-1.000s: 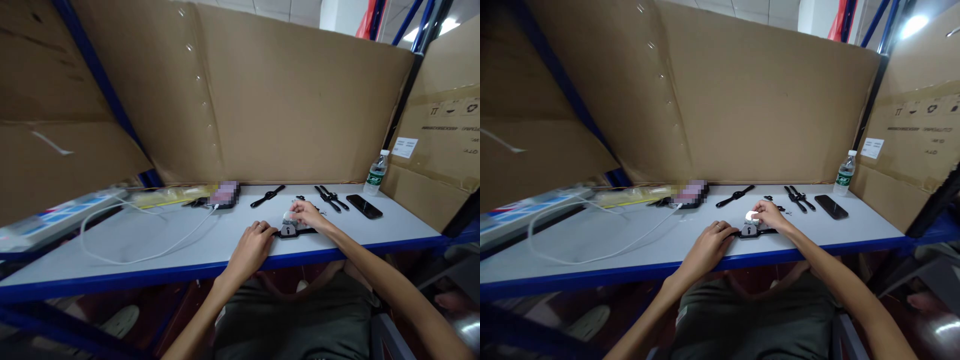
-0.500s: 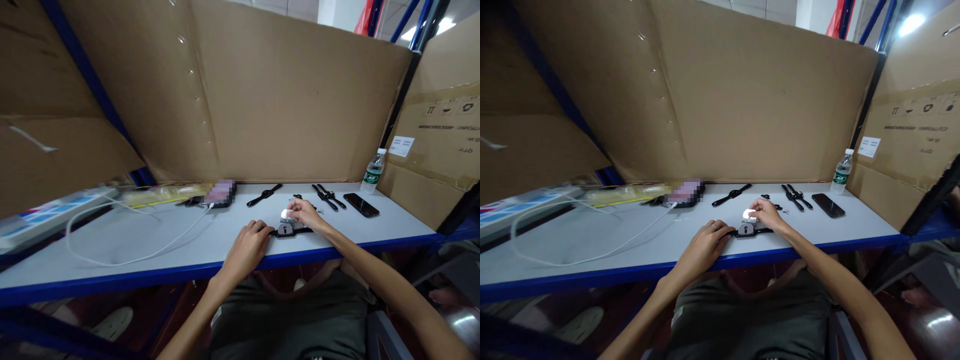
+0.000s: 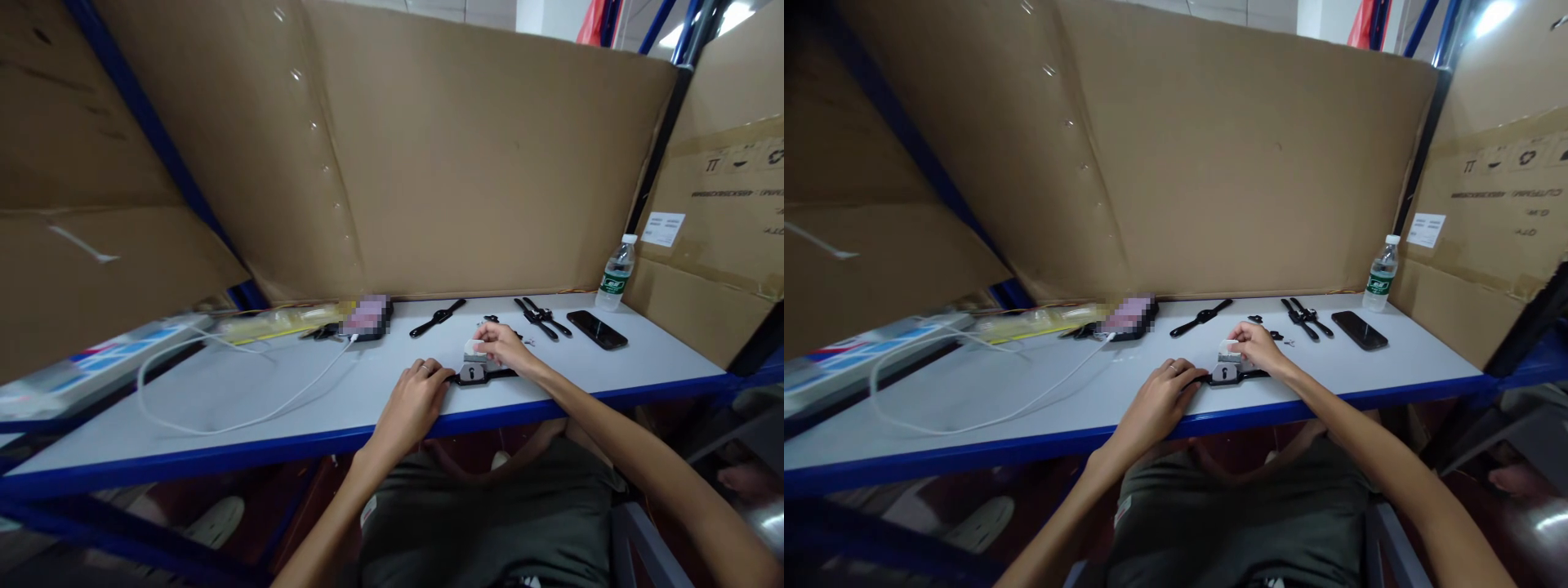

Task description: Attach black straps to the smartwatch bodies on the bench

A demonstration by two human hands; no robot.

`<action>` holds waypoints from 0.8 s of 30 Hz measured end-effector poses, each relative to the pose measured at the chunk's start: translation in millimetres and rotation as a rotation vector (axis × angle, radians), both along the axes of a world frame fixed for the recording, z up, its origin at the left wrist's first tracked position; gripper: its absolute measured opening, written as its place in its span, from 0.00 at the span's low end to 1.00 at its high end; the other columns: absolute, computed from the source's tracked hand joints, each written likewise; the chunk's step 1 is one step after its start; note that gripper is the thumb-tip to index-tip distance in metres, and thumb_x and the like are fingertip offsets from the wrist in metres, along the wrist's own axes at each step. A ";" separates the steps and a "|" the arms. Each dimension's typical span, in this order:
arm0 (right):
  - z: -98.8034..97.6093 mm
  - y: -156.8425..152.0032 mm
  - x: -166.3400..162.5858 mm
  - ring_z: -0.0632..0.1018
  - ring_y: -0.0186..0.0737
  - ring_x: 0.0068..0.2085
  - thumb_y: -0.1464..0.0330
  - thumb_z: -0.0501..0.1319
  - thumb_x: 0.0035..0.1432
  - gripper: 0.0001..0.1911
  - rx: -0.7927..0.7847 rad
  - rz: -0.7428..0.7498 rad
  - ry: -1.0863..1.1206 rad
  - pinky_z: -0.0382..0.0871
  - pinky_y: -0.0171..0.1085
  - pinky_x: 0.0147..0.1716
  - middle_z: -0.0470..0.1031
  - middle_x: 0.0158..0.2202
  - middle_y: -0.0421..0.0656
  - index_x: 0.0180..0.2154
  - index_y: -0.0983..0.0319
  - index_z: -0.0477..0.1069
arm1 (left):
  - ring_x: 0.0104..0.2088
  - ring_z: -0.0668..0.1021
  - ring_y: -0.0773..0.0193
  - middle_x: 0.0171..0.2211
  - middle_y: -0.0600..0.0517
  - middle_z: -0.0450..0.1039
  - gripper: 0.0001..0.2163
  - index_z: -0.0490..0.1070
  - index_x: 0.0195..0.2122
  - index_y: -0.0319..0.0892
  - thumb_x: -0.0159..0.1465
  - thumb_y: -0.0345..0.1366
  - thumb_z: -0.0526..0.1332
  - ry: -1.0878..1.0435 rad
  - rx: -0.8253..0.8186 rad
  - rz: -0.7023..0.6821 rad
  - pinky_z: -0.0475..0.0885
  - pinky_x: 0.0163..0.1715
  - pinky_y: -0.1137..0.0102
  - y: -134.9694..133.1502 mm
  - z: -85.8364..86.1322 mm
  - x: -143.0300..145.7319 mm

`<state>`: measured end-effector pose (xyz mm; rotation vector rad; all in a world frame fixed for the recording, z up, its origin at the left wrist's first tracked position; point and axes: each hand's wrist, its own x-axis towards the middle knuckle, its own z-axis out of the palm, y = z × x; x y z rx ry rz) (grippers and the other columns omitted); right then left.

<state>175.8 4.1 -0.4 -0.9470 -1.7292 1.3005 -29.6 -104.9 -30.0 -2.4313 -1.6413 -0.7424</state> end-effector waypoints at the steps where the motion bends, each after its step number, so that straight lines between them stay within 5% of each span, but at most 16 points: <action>1: -0.1 -0.3 -0.6 0.66 0.30 0.21 0.70 0.65 0.49 0.08 -0.003 -0.003 -0.001 0.54 0.29 0.15 0.68 0.24 0.34 0.33 0.61 0.69 | 0.47 0.75 0.52 0.46 0.44 0.76 0.14 0.77 0.53 0.42 0.73 0.30 0.54 0.002 0.001 -0.002 0.73 0.51 0.55 0.0 -0.1 -0.3; 24: 2.0 -3.1 1.0 0.67 0.30 0.22 0.71 0.67 0.51 0.06 -0.057 0.017 0.018 0.56 0.27 0.14 0.72 0.25 0.37 0.33 0.62 0.71 | 0.47 0.75 0.52 0.44 0.45 0.76 0.14 0.77 0.52 0.43 0.73 0.31 0.53 -0.002 0.016 -0.007 0.74 0.49 0.56 0.4 -1.8 -1.5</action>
